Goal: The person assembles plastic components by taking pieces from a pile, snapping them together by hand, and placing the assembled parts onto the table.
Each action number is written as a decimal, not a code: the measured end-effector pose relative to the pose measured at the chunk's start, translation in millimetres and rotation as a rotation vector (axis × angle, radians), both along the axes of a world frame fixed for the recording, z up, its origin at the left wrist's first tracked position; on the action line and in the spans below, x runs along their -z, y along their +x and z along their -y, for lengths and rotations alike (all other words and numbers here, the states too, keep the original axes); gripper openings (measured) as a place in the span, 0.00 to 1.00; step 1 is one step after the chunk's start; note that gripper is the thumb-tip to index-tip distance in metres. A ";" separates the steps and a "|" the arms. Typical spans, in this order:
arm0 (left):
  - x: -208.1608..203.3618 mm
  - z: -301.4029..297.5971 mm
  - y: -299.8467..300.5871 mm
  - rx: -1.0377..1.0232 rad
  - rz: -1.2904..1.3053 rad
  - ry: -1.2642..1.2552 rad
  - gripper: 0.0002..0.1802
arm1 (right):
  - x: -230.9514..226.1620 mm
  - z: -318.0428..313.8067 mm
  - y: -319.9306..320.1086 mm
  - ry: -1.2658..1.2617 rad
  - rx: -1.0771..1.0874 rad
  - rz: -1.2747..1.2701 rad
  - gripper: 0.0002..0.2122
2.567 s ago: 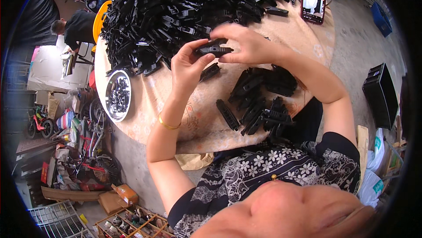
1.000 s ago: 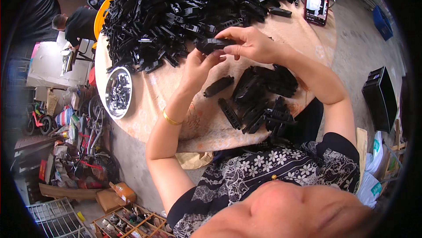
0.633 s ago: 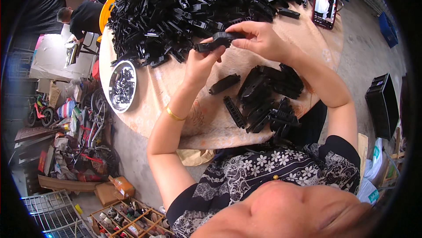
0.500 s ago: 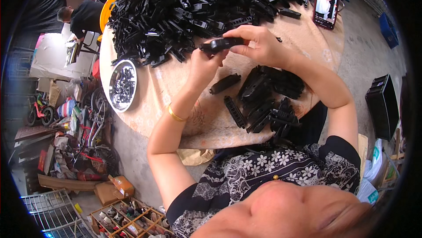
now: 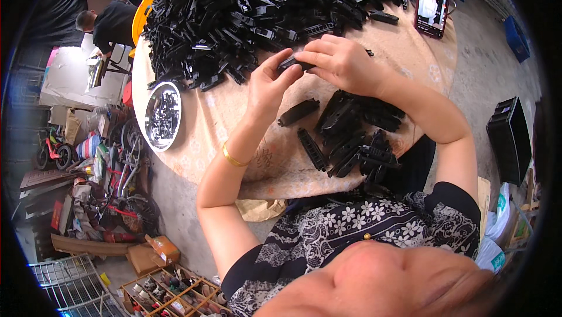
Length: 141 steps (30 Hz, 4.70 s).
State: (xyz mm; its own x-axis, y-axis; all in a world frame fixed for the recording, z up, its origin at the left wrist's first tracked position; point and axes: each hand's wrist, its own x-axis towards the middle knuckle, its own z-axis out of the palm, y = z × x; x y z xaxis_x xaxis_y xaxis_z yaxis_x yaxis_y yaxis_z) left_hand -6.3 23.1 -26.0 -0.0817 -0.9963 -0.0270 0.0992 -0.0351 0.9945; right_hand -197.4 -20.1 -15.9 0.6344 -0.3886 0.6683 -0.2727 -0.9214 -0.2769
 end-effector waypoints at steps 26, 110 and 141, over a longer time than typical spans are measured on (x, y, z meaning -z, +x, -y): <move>-13.1 -9.3 -12.4 0.516 0.587 -0.430 0.18 | -22.2 70.4 -83.9 0.270 0.669 -0.222 0.18; -18.3 95.9 -24.9 -0.014 1.838 -0.868 0.11 | 14.4 57.7 -39.9 0.266 0.468 -0.348 0.18; -5.1 22.1 -7.3 0.153 -0.361 0.144 0.18 | -11.3 29.9 -24.5 1.078 -0.111 0.364 0.14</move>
State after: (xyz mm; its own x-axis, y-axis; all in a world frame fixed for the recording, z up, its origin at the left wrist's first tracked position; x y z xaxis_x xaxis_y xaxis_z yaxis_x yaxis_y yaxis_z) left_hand -13.6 1.0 -20.8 -0.2578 -0.9602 -0.1073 0.4237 -0.2122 0.8806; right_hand -221.9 -49.9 -4.6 0.5380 -0.8252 0.1722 0.0535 -0.1704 -0.9839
